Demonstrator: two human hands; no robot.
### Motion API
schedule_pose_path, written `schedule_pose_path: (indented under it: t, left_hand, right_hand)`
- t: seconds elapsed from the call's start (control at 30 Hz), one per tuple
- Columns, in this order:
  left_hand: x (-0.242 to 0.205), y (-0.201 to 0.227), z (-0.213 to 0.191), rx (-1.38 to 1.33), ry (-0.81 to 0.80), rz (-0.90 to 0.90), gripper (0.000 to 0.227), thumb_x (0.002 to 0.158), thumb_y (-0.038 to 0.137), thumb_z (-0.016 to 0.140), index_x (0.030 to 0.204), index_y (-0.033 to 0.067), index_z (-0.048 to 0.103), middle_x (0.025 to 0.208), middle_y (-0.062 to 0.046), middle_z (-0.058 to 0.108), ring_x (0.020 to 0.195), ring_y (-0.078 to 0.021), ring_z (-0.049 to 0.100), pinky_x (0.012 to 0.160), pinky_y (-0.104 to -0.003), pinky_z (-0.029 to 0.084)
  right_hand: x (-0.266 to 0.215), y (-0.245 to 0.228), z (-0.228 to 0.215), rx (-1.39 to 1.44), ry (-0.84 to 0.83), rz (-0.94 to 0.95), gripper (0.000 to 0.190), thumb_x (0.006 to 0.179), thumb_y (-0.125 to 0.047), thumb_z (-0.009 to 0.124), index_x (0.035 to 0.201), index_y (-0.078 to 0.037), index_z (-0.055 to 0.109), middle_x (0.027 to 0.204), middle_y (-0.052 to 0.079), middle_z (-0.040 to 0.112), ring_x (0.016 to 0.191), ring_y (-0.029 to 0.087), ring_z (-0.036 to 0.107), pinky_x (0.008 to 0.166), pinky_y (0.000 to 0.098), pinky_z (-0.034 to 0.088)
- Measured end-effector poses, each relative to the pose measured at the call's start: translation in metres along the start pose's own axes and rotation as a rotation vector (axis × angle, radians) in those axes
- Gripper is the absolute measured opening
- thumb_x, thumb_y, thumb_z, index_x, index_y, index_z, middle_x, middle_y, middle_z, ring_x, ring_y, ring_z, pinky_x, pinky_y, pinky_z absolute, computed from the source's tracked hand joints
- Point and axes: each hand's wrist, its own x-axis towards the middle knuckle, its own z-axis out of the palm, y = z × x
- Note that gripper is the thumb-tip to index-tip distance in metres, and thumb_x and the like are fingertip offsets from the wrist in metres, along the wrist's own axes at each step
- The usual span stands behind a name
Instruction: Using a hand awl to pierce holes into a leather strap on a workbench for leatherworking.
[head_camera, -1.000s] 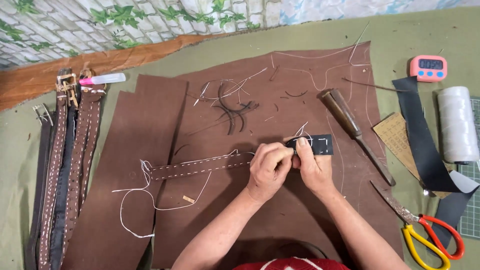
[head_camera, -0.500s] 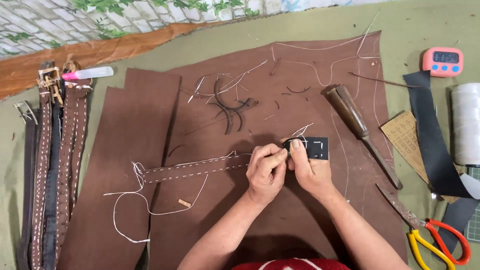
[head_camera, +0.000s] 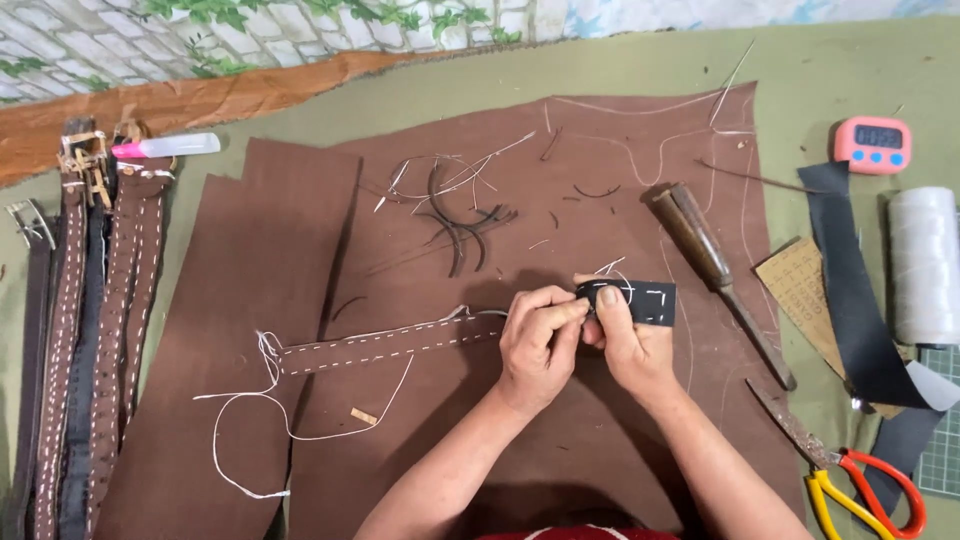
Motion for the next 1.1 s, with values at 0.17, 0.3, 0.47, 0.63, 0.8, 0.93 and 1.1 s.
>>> schedule_pose_path:
  t: [0.17, 0.3, 0.47, 0.63, 0.8, 0.93, 1.1]
  left_hand:
    - [0.015, 0.013, -0.012, -0.084, -0.142, -0.199, 0.013, 0.092, -0.007, 0.068, 0.101, 0.0013, 0.073, 0.099, -0.016, 0.075, 0.093, -0.0402, 0.073, 0.08, -0.049, 0.059]
    - [0.012, 0.009, -0.009, -0.072, -0.492, -0.763, 0.012, 0.09, 0.008, 0.073, 0.102, 0.0064, 0.073, 0.096, -0.009, 0.078, 0.091, -0.0249, 0.074, 0.082, -0.038, 0.058]
    - [0.012, 0.005, 0.01, 0.224, -1.038, -0.959, 0.018, 0.092, 0.023, 0.064, 0.108, 0.018, 0.07, 0.103, 0.0, 0.078, 0.095, -0.0211, 0.07, 0.084, -0.032, 0.049]
    - [0.027, 0.007, 0.026, 0.377, -1.199, -0.974, 0.017, 0.096, 0.03, 0.064, 0.109, 0.0192, 0.065, 0.103, -0.005, 0.075, 0.101, -0.0285, 0.066, 0.086, -0.038, 0.047]
    - [0.022, 0.0, 0.028, 0.331, -1.18, -0.959, 0.019, 0.089, 0.032, 0.069, 0.104, 0.0217, 0.07, 0.1, 0.001, 0.077, 0.095, -0.0197, 0.071, 0.086, -0.032, 0.05]
    - [0.033, -0.001, 0.03, 0.185, -1.15, -0.909, 0.036, 0.095, 0.029, 0.067, 0.13, 0.0243, 0.062, 0.108, -0.008, 0.079, 0.109, -0.0329, 0.073, 0.098, -0.051, 0.055]
    - [0.057, 0.014, 0.041, 0.137, -1.122, -0.911, 0.033, 0.1, 0.041, 0.057, 0.13, 0.028, 0.065, 0.116, -0.014, 0.076, 0.119, -0.0391, 0.067, 0.103, -0.053, 0.052]
  right_hand:
    - [-0.021, 0.027, -0.029, -0.194, -0.184, -0.228, 0.038, 0.101, -0.019, 0.058, 0.13, 0.004, 0.063, 0.133, 0.026, 0.066, 0.126, 0.036, 0.062, 0.107, 0.0552, 0.045]
    - [-0.061, 0.017, -0.048, -0.066, -0.161, 0.263, 0.029, 0.094, -0.017, 0.068, 0.12, -0.005, 0.062, 0.085, 0.016, 0.071, 0.067, 0.022, 0.063, 0.063, 0.0392, 0.051]
    - [-0.083, 0.032, -0.067, 0.464, -0.049, 0.709, 0.016, 0.099, -0.01, 0.061, 0.108, 0.003, 0.06, 0.076, 0.024, 0.065, 0.043, 0.024, 0.052, 0.031, 0.0349, 0.041]
    - [-0.084, 0.036, -0.072, 0.448, -0.046, 0.601, 0.028, 0.095, -0.016, 0.066, 0.116, 0.003, 0.062, 0.081, 0.021, 0.068, 0.043, 0.018, 0.052, 0.034, 0.0304, 0.042]
    - [-0.085, 0.028, -0.077, 0.415, -0.079, 0.623, 0.035, 0.095, -0.011, 0.063, 0.127, 0.002, 0.056, 0.084, 0.019, 0.067, 0.042, 0.021, 0.055, 0.032, 0.0317, 0.044]
    - [-0.088, 0.05, -0.074, 0.479, 0.018, 0.526, 0.029, 0.098, -0.007, 0.059, 0.123, 0.008, 0.059, 0.078, 0.03, 0.063, 0.031, 0.023, 0.055, 0.013, 0.028, 0.034]
    - [-0.088, 0.048, -0.071, 0.464, 0.009, 0.515, 0.029, 0.098, -0.006, 0.061, 0.123, 0.008, 0.062, 0.078, 0.03, 0.064, 0.034, 0.023, 0.056, 0.015, 0.0272, 0.035]
